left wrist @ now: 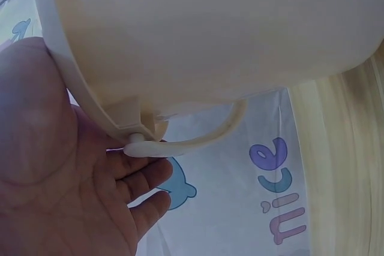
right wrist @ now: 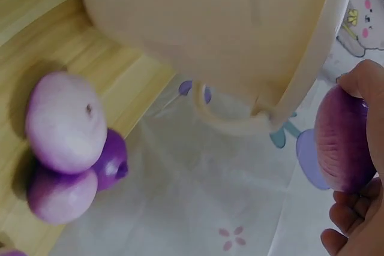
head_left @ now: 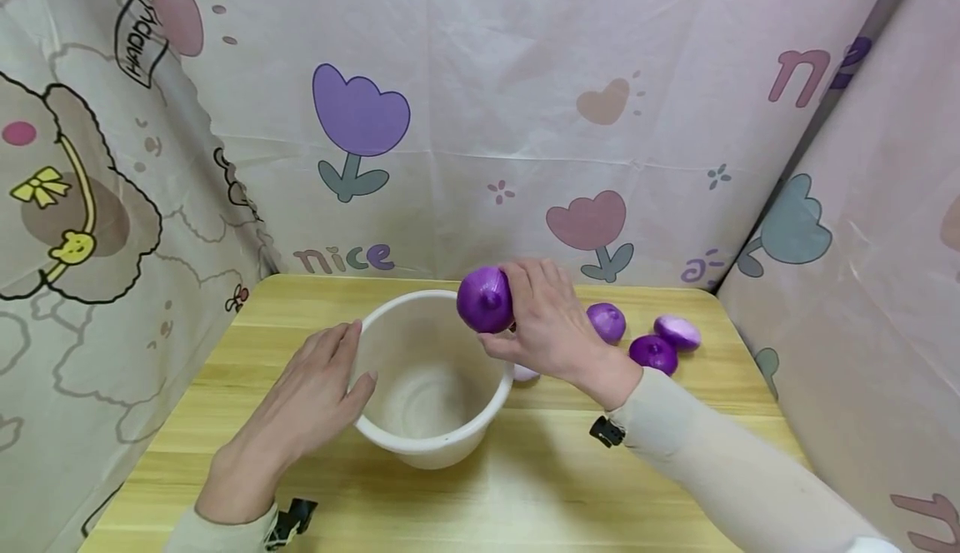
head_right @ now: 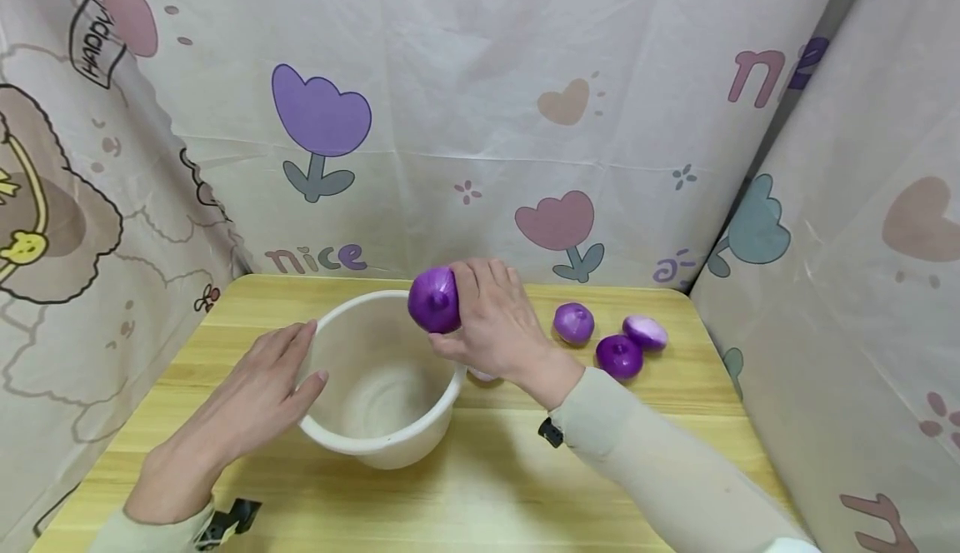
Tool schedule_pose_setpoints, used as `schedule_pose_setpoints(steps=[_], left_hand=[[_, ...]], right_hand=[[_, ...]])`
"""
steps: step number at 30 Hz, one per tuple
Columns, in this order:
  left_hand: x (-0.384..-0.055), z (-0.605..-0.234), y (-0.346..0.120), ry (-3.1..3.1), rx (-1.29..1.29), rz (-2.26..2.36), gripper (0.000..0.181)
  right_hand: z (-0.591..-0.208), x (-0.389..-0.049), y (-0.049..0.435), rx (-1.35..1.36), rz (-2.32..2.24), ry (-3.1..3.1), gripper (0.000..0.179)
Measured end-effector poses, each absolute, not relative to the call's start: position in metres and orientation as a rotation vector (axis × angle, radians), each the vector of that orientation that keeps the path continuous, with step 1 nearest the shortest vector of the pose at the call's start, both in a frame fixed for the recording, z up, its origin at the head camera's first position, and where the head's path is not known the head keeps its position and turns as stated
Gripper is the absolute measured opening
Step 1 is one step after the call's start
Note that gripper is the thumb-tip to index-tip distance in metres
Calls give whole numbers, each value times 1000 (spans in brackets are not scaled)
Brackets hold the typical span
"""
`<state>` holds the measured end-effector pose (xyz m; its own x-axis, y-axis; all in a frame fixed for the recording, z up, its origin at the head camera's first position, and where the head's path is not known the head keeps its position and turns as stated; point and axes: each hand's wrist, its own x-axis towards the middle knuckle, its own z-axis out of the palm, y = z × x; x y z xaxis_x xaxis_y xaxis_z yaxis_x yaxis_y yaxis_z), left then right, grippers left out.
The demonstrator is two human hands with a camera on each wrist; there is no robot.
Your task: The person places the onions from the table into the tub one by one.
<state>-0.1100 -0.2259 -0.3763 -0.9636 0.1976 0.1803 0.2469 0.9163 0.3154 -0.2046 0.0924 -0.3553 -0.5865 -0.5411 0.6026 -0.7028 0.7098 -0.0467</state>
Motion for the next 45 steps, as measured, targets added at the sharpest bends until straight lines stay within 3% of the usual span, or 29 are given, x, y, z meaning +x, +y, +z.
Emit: schedule_pose_setpoints(steps=[34, 45], left_hand=[[-111, -373, -222, -2875, -389, -384, 76], [-110, -375, -224, -2901, -375, -435, 76]], right_hand=[[-373, -190, 55, 1148, 240, -2541, 80], [-373, -189, 50, 1049, 70, -2582, 76]])
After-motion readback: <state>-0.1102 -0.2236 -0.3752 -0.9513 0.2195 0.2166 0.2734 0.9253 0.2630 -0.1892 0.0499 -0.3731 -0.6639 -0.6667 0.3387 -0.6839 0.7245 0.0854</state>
